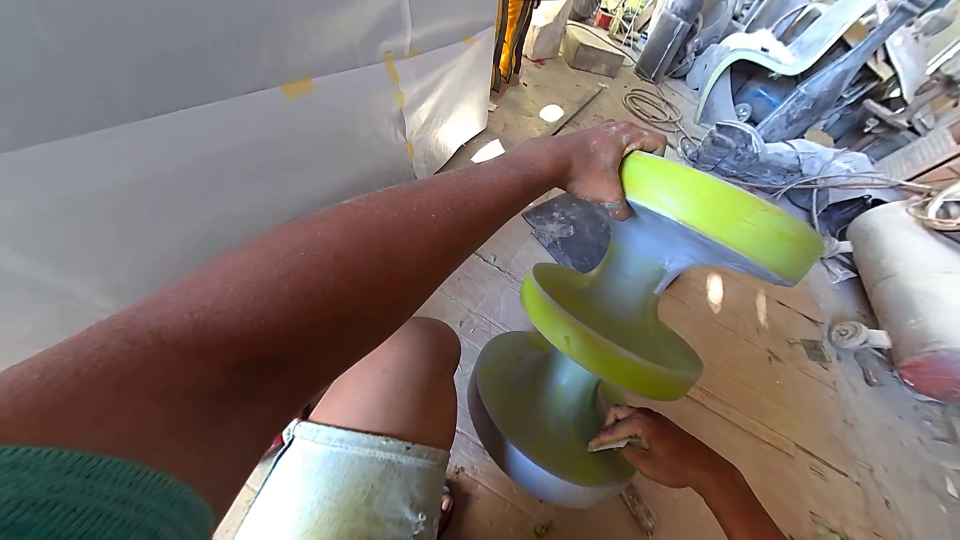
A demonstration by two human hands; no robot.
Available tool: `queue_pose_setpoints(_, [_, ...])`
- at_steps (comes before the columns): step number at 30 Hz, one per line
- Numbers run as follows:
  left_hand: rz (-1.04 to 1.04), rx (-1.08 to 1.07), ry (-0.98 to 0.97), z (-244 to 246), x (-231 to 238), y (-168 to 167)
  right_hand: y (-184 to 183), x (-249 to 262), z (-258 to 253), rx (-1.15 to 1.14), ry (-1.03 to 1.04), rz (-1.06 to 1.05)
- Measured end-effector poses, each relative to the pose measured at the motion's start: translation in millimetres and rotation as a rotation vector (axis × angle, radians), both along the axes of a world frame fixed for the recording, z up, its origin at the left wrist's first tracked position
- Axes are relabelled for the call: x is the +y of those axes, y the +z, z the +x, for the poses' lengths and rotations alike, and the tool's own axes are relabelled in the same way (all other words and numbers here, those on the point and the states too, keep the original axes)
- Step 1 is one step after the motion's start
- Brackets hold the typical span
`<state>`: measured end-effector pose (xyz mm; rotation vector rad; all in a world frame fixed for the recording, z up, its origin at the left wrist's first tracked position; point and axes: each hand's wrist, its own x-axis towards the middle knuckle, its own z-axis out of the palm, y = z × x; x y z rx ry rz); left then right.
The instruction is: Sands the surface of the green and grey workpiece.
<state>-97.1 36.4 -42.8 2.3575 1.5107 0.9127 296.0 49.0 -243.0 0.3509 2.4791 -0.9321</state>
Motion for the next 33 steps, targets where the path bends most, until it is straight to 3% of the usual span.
queue_pose_setpoints(2, [-0.001,-0.005,0.008,-0.1,0.0,0.6,0.3,0.0,9.8,0.112,-0.088,-0.054])
queue_pose_setpoints(6, [0.000,-0.012,0.017,-3.0,2.2,-0.5,-0.1,-16.4,29.0,0.571,-0.519,-0.330])
queue_pose_setpoints(10, [-0.020,-0.007,0.027,-0.6,4.5,2.0,-1.0,-44.5,29.3,0.603,-0.866,-0.551])
queue_pose_setpoints(18, [-0.019,0.001,0.032,-0.3,8.2,2.5,-6.6,-66.3,-10.9,0.500,-1.002,-0.522])
queue_pose_setpoints(27, [-0.035,0.021,0.066,-3.1,5.4,1.1,-8.9,-86.3,-45.2,0.554,-1.031,-0.510])
queue_pose_setpoints(33, [-0.030,-0.002,0.060,-2.4,2.6,0.6,-4.1,-103.1,-30.4,0.595,-0.796,-0.480])
